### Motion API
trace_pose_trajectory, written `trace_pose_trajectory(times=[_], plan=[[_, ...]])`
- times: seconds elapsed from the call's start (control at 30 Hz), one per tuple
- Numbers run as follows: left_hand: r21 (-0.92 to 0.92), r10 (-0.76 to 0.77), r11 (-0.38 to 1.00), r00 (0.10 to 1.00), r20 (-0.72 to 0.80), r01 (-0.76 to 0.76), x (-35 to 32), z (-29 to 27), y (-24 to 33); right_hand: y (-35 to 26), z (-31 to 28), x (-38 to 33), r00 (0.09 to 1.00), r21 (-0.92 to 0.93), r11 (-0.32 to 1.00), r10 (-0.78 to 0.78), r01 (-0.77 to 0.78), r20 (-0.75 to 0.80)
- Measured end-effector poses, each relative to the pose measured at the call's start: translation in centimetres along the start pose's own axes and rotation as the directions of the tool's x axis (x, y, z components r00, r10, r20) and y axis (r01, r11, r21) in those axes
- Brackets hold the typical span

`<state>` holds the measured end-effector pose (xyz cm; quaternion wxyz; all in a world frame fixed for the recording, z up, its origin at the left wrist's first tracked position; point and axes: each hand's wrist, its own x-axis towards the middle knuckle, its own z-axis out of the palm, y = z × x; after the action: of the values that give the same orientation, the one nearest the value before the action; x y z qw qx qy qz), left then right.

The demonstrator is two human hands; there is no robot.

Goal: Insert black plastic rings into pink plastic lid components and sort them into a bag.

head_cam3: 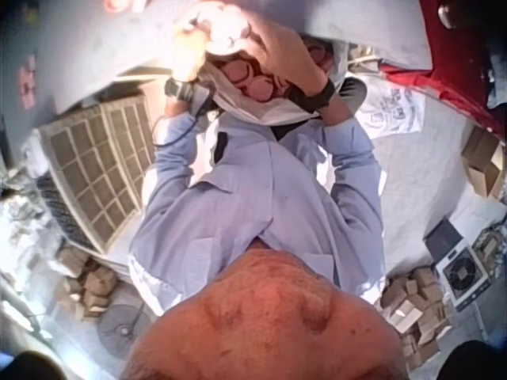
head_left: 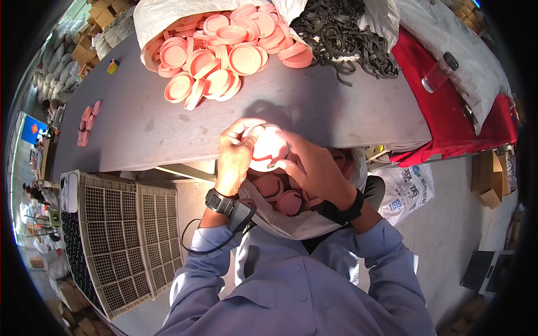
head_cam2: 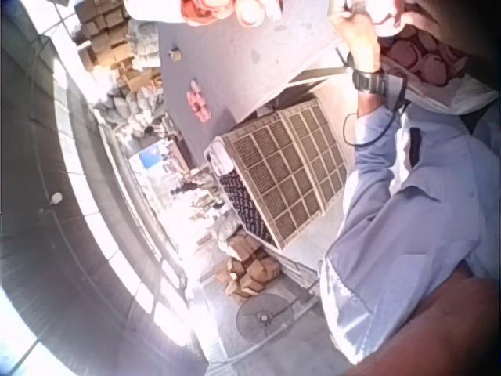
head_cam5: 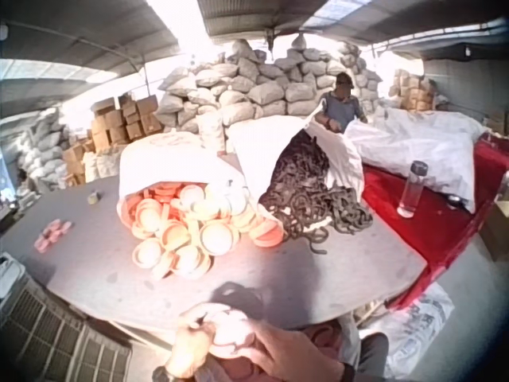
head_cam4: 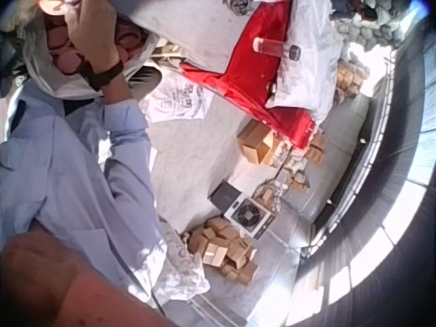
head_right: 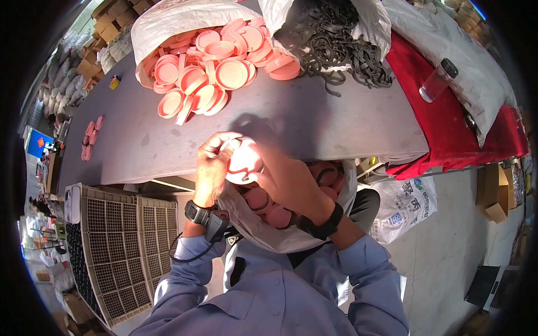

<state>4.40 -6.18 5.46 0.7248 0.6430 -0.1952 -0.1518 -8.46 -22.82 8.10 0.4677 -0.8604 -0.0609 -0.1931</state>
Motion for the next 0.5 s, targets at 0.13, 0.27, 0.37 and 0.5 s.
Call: trace_pose_trajectory(times=[0.13,0.27,0.37,0.5], plan=[[0.081,0.05,0.995,0.999,0.018,-0.051,-0.2,0.5,0.4,2.6,0.7,-1.0,0.981,-0.19,0.963,-0.179,0.189,0.072],[0.088,0.058,0.995,0.997,-0.05,-0.053,-1.1,0.9,-0.5,2.5,1.3,-0.7,0.974,-0.276,0.938,-0.224,0.208,-0.027],[0.196,0.052,0.98,0.991,-0.12,-0.028,-2.4,0.8,-1.5,2.8,1.6,-0.8,0.984,-0.364,0.915,-0.174,0.171,0.025],[0.24,0.073,0.97,0.986,-0.153,-0.035,-3.8,1.0,-1.2,4.2,2.4,-1.1,0.971,-0.228,0.952,-0.227,0.205,-0.071]])
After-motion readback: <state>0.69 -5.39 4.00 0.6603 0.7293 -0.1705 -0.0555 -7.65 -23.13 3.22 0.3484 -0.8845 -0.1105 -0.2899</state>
